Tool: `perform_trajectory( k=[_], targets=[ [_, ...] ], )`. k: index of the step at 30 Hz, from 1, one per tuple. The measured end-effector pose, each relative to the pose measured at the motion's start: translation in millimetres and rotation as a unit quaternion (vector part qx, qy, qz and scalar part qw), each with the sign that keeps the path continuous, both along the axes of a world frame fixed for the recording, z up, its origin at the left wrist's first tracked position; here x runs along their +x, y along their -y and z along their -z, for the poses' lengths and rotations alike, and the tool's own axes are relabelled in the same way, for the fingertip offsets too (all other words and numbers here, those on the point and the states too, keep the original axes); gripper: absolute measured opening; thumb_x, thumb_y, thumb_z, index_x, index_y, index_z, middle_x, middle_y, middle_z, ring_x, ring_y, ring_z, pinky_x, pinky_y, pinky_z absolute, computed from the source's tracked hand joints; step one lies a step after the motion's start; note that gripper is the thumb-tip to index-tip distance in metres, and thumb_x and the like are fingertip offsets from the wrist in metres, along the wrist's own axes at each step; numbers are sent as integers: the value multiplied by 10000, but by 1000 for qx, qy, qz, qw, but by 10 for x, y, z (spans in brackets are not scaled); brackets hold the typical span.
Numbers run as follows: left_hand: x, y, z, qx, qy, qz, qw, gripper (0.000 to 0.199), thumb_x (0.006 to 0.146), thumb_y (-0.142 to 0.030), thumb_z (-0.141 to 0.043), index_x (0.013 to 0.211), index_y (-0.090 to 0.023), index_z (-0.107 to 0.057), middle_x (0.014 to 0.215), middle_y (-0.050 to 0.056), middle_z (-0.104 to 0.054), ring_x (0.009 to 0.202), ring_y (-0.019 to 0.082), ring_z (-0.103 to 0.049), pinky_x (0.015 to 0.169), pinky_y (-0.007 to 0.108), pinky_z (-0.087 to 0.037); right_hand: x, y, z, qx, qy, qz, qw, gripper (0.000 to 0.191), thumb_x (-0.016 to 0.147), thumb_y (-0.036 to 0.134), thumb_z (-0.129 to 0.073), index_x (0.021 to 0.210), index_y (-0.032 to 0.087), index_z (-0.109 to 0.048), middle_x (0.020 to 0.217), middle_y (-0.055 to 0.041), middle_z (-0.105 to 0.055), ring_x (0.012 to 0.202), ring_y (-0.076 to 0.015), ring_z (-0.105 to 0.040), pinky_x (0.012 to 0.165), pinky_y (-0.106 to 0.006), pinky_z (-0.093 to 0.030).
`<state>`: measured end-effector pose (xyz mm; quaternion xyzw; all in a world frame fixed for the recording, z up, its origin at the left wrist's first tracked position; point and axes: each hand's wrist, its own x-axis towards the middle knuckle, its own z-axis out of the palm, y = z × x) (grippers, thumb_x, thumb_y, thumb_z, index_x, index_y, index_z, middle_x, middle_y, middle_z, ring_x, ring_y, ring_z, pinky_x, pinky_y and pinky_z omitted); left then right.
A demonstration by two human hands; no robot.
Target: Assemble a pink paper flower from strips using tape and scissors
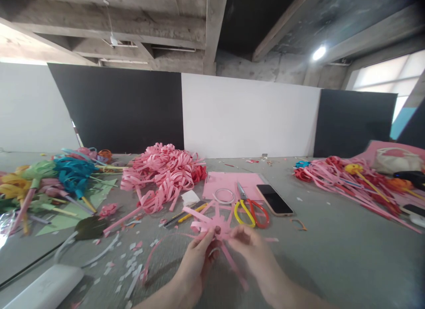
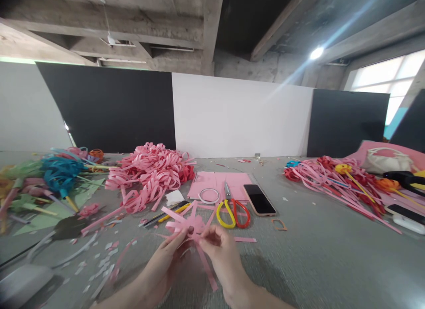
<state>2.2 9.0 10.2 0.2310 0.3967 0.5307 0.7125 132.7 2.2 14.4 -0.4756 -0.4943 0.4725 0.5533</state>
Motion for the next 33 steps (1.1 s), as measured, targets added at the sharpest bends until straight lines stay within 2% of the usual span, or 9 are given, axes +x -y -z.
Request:
perform_trajectory(
  k=[3, 7, 13, 23, 29, 33],
  targets=[
    [5, 5, -5, -10, -14, -4, 1000, 130, 653, -238, -661, 745, -149, -645, 790, 43, -641, 679, 108, -569, 592, 185, -423, -7, 13, 11, -20, 15, -10, 1000, 54, 608, 141, -576, 564, 170, -590, 598, 20, -599, 644, -147, -556, 654, -251, -402],
    [3, 8, -13, -11, -17, -9, 1000, 120, 663, -238, -653, 750, -156, -638, 811, 45, -642, 724, 121, -578, 626, 195, -432, -22, 44, -5, -33, 13, -38, 999, 126, 639, 178, -585, 720, 172, -683, 766, -33, -682, 780, -191, -596, 763, -301, -404],
    [-8, -5, 27, 3, 3, 0, 1000, 105, 667, -240, -652, 731, -158, -640, 762, 28, -647, 686, 109, -580, 629, 200, -431, -31, 73, -31, -18, 1, -53, 998, 178, 677, 245, -599, 812, 173, -691, 911, -67, -675, 877, -209, -595, 822, -329, -415],
    [-9, -27, 60, 8, 5, -9, 1000, 114, 646, -245, -668, 707, -157, -631, 682, 16, -631, 682, 122, -580, 602, 204, -421, -25, 48, 16, -19, -6, -52, 998, 217, 655, 315, -627, 813, 184, -696, 929, -80, -671, 840, -215, -605, 779, -334, -445],
    [-11, -29, 71, -1, 4, -12, 1000, 114, 657, -237, -660, 732, -156, -629, 687, 15, -624, 689, 116, -577, 588, 192, -422, -25, 19, 84, -39, -1, -59, 997, 239, 657, 322, -617, 833, 179, -693, 837, -67, -679, 835, -213, -595, 796, -338, -424],
    [-8, -34, 72, 10, 8, -14, 1000, 98, 657, -222, -658, 711, -146, -629, 674, 21, -625, 670, 116, -579, 591, 194, -425, -30, 31, 90, -40, -4, -59, 997, 239, 673, 311, -601, 856, 182, -686, 913, -76, -668, 860, -211, -590, 811, -337, -412]
  ],
)
